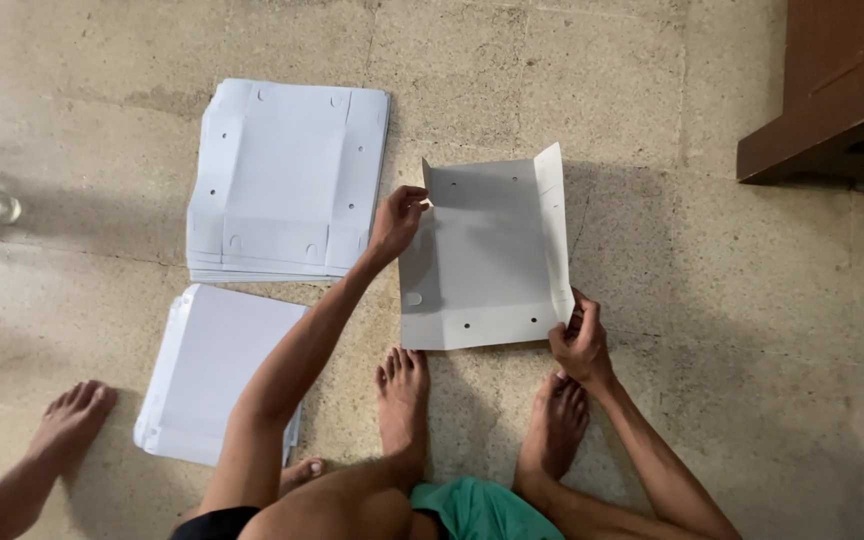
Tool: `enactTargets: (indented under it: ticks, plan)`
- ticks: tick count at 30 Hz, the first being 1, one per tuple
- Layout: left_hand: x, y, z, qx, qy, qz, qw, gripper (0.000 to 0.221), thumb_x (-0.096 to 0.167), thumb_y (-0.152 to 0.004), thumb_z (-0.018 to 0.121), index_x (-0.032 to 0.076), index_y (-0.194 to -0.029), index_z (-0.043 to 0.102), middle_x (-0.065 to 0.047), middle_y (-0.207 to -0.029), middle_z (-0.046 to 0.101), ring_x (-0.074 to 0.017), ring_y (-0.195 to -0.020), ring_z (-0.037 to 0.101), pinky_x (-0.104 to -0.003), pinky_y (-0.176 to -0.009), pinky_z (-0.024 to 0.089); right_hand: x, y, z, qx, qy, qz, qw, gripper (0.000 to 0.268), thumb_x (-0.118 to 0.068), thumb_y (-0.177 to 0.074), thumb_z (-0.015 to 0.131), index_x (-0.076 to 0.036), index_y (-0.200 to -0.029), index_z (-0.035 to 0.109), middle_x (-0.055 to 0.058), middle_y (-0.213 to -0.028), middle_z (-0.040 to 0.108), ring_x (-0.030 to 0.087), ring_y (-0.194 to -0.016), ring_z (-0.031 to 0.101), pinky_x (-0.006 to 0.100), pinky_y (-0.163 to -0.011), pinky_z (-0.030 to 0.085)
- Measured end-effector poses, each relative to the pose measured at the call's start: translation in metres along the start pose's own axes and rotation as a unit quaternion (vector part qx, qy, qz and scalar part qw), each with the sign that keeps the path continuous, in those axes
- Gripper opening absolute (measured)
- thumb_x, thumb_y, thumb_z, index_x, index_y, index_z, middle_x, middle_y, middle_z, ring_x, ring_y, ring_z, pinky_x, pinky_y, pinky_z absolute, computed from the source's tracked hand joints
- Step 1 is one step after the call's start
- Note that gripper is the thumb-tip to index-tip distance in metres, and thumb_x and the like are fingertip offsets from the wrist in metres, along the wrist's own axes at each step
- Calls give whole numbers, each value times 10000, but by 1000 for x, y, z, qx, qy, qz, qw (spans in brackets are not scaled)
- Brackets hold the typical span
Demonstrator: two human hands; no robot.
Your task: Manually folding cardboard templates and tucking tabs to assemble boxes.
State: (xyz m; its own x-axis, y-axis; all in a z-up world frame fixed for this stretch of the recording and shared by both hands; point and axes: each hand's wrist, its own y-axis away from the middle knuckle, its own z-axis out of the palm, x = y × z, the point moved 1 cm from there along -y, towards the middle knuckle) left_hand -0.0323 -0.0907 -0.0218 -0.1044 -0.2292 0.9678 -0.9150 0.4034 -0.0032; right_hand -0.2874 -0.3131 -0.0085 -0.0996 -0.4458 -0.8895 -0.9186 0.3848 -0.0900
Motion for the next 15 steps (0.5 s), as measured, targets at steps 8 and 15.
enactTargets:
  ticks: [8,15]
  plan:
    - [-13,7,4,9,-5,20,1000,282,13,-838,455,8,-1102,553,-245,-1017,599,-358,-949,602,-447,-819,478,16,7,1,14,15,8,1000,414,-59,-701,498,42,-1088,392,279,-711,536,439,-612,583,421,-419,414]
    - [-5,2,-2,52,-39,-21,998,261,47,-853,458,54,-1095,555,-184,-1064,616,-309,-982,608,-425,-825,492,25,1,6,16,15,42,999,398,-50,-708,508,10,-1081,384,201,-655,564,337,-563,624,341,-364,433]
